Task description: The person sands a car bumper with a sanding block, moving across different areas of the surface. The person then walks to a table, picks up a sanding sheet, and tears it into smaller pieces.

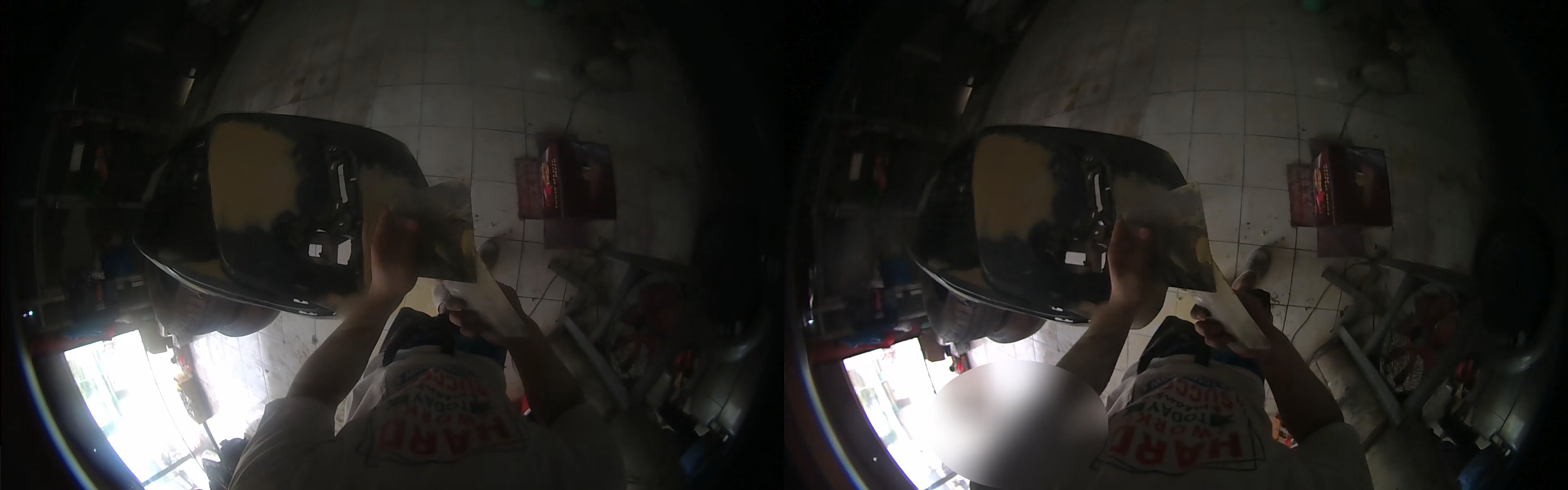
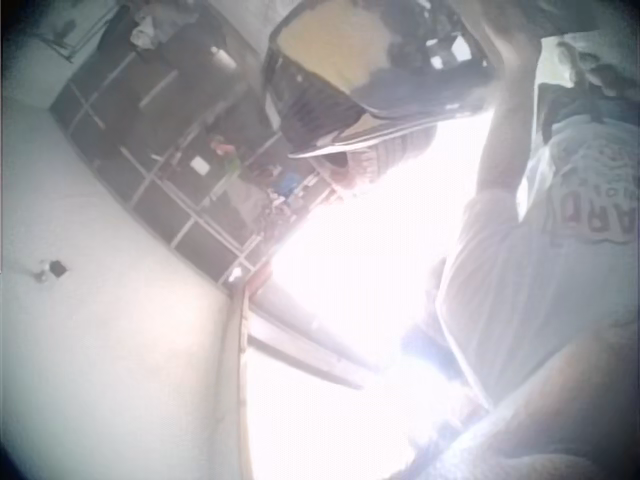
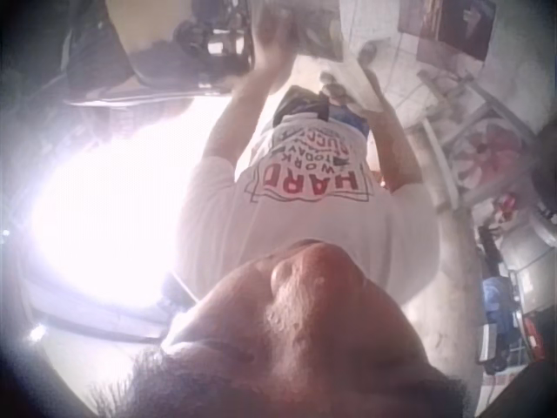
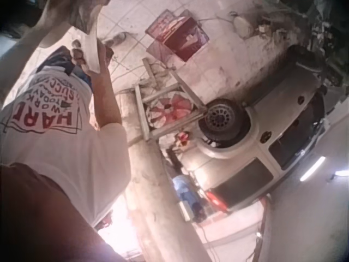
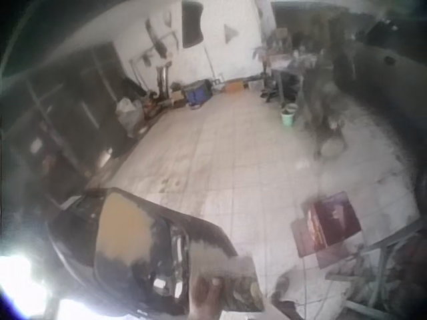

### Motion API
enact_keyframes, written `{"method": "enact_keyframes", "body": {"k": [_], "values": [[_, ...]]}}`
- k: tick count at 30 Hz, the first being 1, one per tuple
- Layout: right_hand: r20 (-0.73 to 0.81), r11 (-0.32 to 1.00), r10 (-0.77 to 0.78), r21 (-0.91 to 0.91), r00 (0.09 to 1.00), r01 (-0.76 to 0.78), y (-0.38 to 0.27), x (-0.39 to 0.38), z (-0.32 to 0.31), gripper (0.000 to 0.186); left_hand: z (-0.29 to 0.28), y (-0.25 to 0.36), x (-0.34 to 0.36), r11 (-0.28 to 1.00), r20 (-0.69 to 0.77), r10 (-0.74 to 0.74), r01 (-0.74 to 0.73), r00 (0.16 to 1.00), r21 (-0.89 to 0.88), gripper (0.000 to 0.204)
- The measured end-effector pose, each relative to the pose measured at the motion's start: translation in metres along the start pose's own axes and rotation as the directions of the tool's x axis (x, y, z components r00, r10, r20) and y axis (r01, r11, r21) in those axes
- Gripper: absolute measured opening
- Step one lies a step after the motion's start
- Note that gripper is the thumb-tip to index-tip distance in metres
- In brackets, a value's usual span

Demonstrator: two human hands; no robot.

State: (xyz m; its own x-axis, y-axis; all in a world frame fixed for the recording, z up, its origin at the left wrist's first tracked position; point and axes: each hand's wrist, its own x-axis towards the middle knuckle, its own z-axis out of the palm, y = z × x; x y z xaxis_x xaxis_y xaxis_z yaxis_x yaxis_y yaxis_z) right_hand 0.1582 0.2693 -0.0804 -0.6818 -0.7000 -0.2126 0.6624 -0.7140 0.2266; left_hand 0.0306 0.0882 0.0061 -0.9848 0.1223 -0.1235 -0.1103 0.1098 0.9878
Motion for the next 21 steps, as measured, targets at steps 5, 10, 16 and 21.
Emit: {"method": "enact_keyframes", "body": {"k": [5,10,16,21], "values": [[0.308,0.907,-0.329,-0.161,0.893,0.39,-0.005,0.037,-0.056,0.058,0.029,-0.041,-0.032,0.98,0.232,0.055,-0.097,0.971,0.174,0.025],[-0.246,0.763,-0.647,-0.2,0.722,0.615,-0.058,0.046,-0.085,0.039,0.003,-0.024,-0.02,0.999,0.278,0.034,-0.035,0.96,-0.002,0.034],[0.313,-0.217,-0.857,-0.94,0.41,0.263,-0.054,0.026,-0.017,0.039,-0.032,0.001,0.018,0.673,0.333,0.122,-0.325,0.935,0.664,0.031],[0.664,-0.75,-0.557,-0.66,0.499,0.04,-0.013,0.073,0.004,0.05,-0.015,0.001,0.028,0.253,0.517,0.475,-0.672,0.713,0.696,0.022]]}}
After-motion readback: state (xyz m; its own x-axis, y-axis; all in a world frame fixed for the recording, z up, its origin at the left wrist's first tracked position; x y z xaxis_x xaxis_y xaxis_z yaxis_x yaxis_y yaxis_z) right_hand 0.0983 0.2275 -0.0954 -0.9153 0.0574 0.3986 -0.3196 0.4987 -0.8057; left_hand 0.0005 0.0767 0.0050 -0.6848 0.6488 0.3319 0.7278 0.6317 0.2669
